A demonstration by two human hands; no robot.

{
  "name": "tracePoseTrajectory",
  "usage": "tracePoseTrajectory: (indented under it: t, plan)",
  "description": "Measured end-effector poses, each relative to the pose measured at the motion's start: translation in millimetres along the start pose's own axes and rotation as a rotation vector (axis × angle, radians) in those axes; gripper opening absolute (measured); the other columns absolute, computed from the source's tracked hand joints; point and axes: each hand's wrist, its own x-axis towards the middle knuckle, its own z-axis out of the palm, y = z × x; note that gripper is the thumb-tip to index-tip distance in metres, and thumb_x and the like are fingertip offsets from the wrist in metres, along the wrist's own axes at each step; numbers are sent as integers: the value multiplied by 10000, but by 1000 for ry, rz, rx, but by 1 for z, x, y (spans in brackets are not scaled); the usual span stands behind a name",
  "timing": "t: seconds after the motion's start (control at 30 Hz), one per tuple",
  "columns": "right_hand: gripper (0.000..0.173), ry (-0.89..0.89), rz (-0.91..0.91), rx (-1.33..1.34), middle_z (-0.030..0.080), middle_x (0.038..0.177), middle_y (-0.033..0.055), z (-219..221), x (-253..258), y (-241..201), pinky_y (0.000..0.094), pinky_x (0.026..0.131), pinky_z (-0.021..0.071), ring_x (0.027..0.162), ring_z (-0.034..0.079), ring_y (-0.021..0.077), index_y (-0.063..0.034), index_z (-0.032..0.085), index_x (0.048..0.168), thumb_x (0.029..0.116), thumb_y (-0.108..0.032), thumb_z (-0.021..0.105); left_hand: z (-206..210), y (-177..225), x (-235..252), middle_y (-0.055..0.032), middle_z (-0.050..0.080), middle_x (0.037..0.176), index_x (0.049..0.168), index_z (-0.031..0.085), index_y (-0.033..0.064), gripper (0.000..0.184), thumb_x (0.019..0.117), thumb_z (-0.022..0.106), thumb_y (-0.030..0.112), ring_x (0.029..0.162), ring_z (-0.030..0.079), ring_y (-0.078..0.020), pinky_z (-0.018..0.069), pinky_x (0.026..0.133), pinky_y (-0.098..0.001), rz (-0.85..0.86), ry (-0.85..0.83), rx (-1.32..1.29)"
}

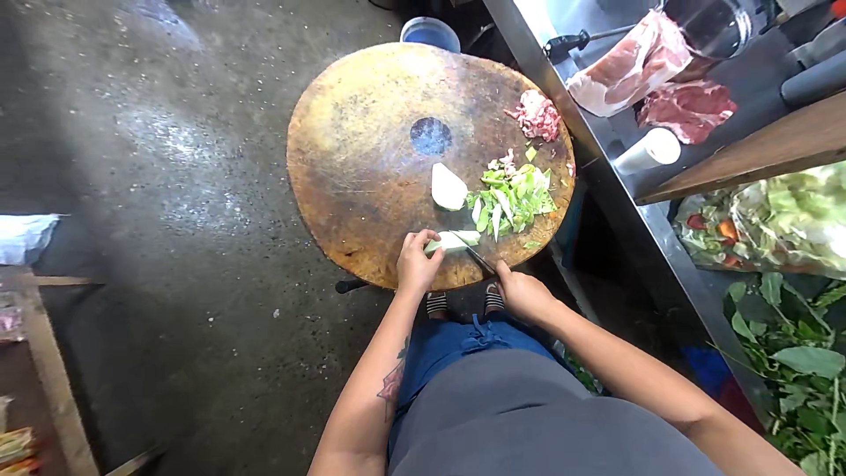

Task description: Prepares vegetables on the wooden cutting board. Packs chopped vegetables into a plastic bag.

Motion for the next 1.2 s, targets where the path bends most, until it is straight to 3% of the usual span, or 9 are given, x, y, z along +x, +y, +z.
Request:
tracePoseTrajectory:
  t: [0.1, 0.17, 0.27, 0.33, 0.43, 0.5, 0.7, 0.87, 1.2]
  plan:
    - [416, -68, -99, 156, 667, 1063, 215, 0, 11, 13, 548, 864, 549, 980, 694, 375, -82, 373, 1454, 1115, -323, 386, -1, 0, -2, -125, 620, 1211, 1180, 685, 166, 248, 946, 747, 218, 1061, 640, -297, 539, 880, -546, -16, -15, -3]
    - [426, -80, -170, 296, 647, 1010, 179, 2, 21, 27, 485, 762, 572, 823, 687, 300, -92, 383, 1462, 1115, -340, 393, -2, -1, 0, -140, 624, 1220, 1198, 682, 154, 262, 952, 740, 221, 1062, 642, -313, 540, 877, -563, 2, -26, -13]
    - [445, 21, -142, 308, 681, 1077, 218, -2, 2, 20, 547, 908, 532, 995, 691, 359, -71, 412, 1464, 1091, -308, 467, -1, -4, 0, -141, 628, 1199, 1190, 681, 142, 258, 950, 742, 215, 1038, 644, -313, 543, 860, -557, 15, -21, -30]
    - [474, 42, -237, 388, 683, 1073, 170, -8, -23, 15, 462, 827, 579, 904, 707, 274, -59, 429, 1433, 1030, -248, 591, -2, -4, 0, -139, 630, 1192, 1185, 681, 137, 250, 951, 741, 201, 1040, 644, -309, 541, 863, -553, 13, -27, -41]
    - [523, -117, -436, 617, 682, 1013, 55, -19, -55, 9, 269, 570, 580, 652, 660, 94, -92, 455, 1380, 932, -173, 714, -3, -1, -2, -138, 622, 1202, 1192, 677, 139, 256, 947, 740, 184, 1014, 650, -300, 547, 845, -546, 6, -25, -44]
    - [525, -247, -514, 649, 689, 1006, 34, -24, -63, 6, 252, 544, 565, 644, 655, 81, -111, 454, 1360, 915, -126, 732, -3, 0, -1, -135, 624, 1174, 1182, 679, 145, 253, 942, 744, 190, 990, 648, -297, 545, 821, -547, 22, -22, -42]
    - [553, -331, -584, 579, 690, 959, 24, -31, -66, 5, 251, 566, 569, 669, 668, 79, -115, 454, 1352, 885, -95, 751, -3, -3, 0, -132, 626, 1157, 1166, 686, 144, 242, 937, 750, 191, 984, 646, -291, 544, 816, -536, 31, -20, -50]
    - [576, -318, -590, 482, 706, 1028, 35, -34, -67, 2, 293, 732, 600, 841, 709, 100, -109, 445, 1369, 885, -116, 757, -2, -2, 1, -131, 625, 1152, 1161, 687, 146, 244, 935, 757, 202, 973, 646, -285, 545, 811, -528, 16, -18, -39]
    - [533, -299, -655, 337, 677, 989, 92, -35, -69, -5, 382, 771, 569, 851, 678, 175, -89, 460, 1377, 901, -119, 697, -2, -2, 1, -128, 642, 1146, 1155, 690, 144, 235, 935, 752, 203, 948, 653, -290, 546, 798, -541, 37, -4, -24]
